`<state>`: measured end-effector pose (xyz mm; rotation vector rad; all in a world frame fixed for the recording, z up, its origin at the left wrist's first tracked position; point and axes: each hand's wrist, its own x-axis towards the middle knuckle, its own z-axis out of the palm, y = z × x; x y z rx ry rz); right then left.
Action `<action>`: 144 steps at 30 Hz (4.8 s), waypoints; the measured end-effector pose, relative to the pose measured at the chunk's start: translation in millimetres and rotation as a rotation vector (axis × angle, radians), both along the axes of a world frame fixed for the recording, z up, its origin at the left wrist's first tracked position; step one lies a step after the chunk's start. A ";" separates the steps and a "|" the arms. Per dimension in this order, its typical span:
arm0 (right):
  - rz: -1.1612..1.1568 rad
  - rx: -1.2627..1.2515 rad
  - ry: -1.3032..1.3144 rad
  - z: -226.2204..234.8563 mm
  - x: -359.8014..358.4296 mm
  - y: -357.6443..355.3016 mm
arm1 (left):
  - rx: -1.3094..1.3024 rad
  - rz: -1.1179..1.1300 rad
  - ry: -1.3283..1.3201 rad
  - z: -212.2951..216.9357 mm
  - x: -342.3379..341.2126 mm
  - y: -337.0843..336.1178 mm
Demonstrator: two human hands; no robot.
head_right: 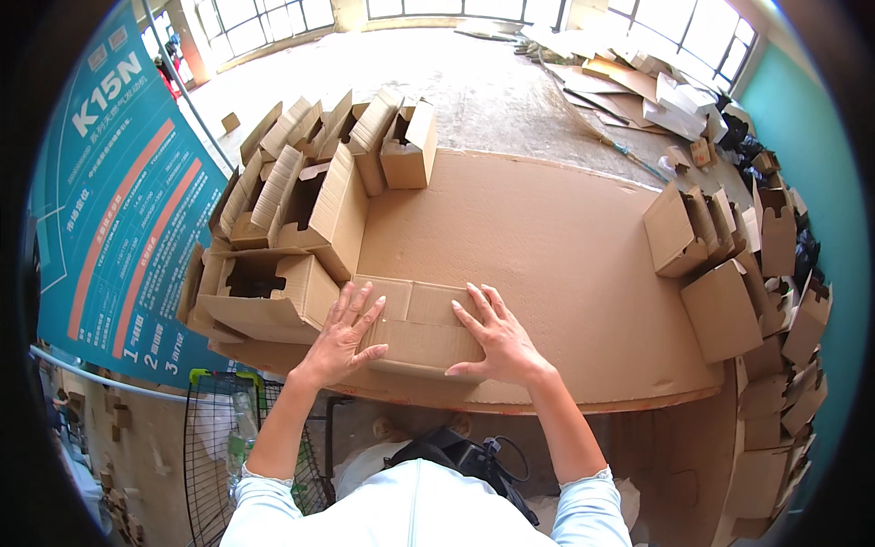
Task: The person places a plastic bottle into a cardboard box, folds the flaps to close it, and sets the box aside on a table.
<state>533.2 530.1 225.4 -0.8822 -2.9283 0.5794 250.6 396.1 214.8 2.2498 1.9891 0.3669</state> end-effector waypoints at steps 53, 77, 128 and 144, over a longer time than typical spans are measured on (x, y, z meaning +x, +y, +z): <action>-0.496 -0.486 0.702 -40.1 -174.2 69.7 | -0.068 -0.122 -0.738 -45.4 8.6 -51.3; -0.906 0.271 -0.337 22.6 401.9 181.7 | 0.079 0.201 0.042 -160.8 165.2 1.6; -0.263 -0.103 -0.001 41.5 -101.6 -72.0 | -1.136 1.167 -0.066 -358.6 -135.2 -541.9; -0.080 0.019 -0.099 61.9 -76.4 -65.7 | 0.268 1.281 -0.418 -0.7 -186.0 -499.4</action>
